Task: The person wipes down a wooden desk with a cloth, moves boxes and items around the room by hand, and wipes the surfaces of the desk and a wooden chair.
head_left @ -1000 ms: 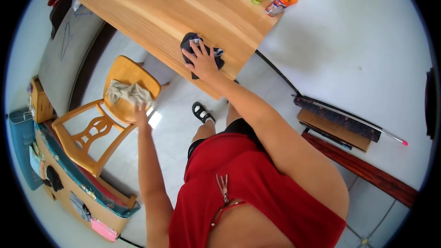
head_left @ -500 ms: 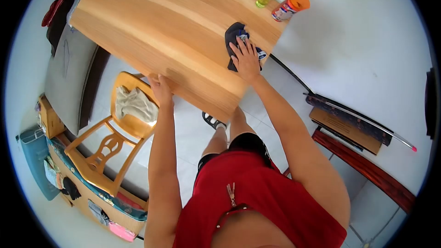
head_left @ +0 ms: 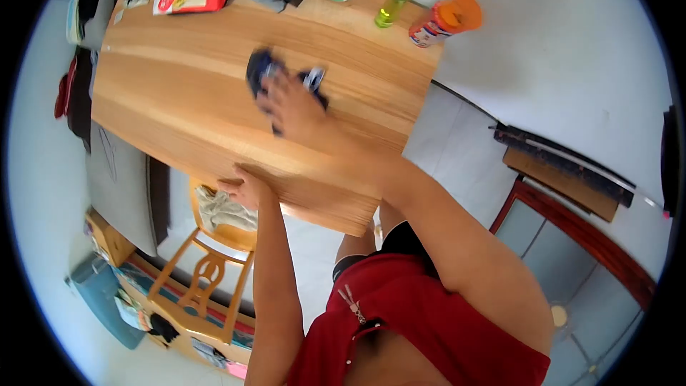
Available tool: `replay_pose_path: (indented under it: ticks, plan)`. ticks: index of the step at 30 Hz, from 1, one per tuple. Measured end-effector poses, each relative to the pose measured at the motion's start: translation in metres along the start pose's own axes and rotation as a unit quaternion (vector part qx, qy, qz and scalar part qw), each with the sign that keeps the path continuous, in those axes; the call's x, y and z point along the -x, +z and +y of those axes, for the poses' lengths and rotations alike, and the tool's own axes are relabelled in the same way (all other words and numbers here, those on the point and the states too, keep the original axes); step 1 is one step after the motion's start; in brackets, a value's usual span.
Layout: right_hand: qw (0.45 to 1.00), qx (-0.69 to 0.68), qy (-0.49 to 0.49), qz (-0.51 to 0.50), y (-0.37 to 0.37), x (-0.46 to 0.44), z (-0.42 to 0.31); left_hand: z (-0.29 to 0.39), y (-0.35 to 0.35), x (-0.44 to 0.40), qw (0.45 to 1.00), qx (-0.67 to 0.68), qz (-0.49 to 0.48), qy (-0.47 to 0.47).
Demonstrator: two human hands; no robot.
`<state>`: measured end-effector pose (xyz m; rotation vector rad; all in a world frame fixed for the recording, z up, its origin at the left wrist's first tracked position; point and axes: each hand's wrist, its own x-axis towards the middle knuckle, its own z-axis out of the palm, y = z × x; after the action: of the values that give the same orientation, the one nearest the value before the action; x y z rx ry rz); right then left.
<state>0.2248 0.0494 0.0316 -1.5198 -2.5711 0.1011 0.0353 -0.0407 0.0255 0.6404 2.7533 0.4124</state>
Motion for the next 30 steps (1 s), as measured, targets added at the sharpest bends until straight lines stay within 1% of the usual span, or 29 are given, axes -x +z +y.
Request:
replay_pose_path:
  ticks: [2,4,6,9,10,11,12,13,15,16,17,18,19,20,21,23,24,25,26,27,29,30]
  plan:
    - [0.988,-0.155,-0.015,0.01,0.027,0.04,-0.039,0.003,-0.003,0.003,1.0,-0.008,-0.001,0.011]
    - [0.98,-0.197,-0.002,0.021,0.0,0.105,-0.06,0.01,-0.005,0.009,1.0,0.007,-0.005,0.001]
    - [0.969,-0.244,0.02,0.006,0.003,0.168,-0.067,0.013,-0.01,0.018,1.0,0.017,-0.013,-0.01]
    - [0.98,-0.147,0.122,0.053,0.0,0.242,-0.067,-0.002,0.0,0.004,0.999,0.028,-0.016,0.014]
    - [0.972,-0.14,0.176,0.074,-0.002,0.249,-0.065,-0.004,0.002,0.005,0.999,0.033,-0.02,0.021]
    - [0.959,-0.137,0.231,0.092,-0.001,0.254,-0.061,-0.008,0.002,0.004,0.997,0.071,-0.039,0.009]
    - [0.943,-0.133,0.285,0.111,0.0,0.257,-0.055,-0.018,0.005,-0.01,0.997,0.034,-0.046,0.054]
    - [0.912,-0.13,0.353,0.163,0.006,0.253,-0.047,-0.033,0.014,-0.032,0.994,0.003,-0.052,0.099]
    - [0.836,-0.13,0.464,0.261,0.012,0.232,-0.012,-0.026,0.02,-0.024,0.996,0.003,0.019,0.09]
    - [0.794,-0.134,0.508,0.305,0.011,0.221,0.012,-0.03,0.026,-0.029,0.955,-0.152,0.067,0.247]
    - [0.747,-0.182,0.525,0.364,0.018,0.208,0.039,-0.04,0.039,-0.041,0.864,-0.299,0.116,0.387]
    - [0.695,-0.226,0.537,0.421,0.024,0.196,0.07,-0.042,0.046,-0.048,0.73,-0.431,0.161,0.505]
    - [0.669,-0.293,0.517,0.446,0.029,0.188,0.104,-0.03,0.043,-0.003,0.798,-0.137,0.084,0.581]
    - [0.641,-0.358,0.492,0.468,0.033,0.183,0.127,-0.008,0.04,0.025,0.728,-0.115,0.022,0.676]
    - [0.602,-0.43,0.475,0.476,0.037,0.183,0.135,0.01,0.044,0.046,0.648,-0.092,-0.041,0.755]
    - [0.518,-0.563,0.427,0.482,0.042,0.186,0.145,0.029,0.068,0.082,0.645,-0.067,-0.069,0.758]
    - [0.525,-0.58,0.401,0.477,0.047,0.195,0.133,0.041,0.076,0.1,0.636,-0.081,-0.08,0.763]
    - [0.532,-0.594,0.376,0.472,0.06,0.207,0.106,0.056,0.083,0.12,0.627,-0.094,-0.093,0.768]
    - [0.477,-0.644,0.344,0.489,0.069,0.213,0.07,0.067,0.087,0.139,0.617,-0.109,-0.106,0.772]
    - [0.409,-0.718,0.332,0.454,0.039,0.241,0.027,0.072,0.087,0.158,0.614,-0.126,-0.137,0.767]
    - [0.428,-0.723,0.398,0.368,0.054,0.266,-0.04,0.068,0.098,0.17,0.598,-0.111,-0.117,0.785]
    - [0.381,-0.741,0.395,0.387,0.067,0.268,-0.074,0.066,0.102,0.174,0.589,-0.103,-0.108,0.794]
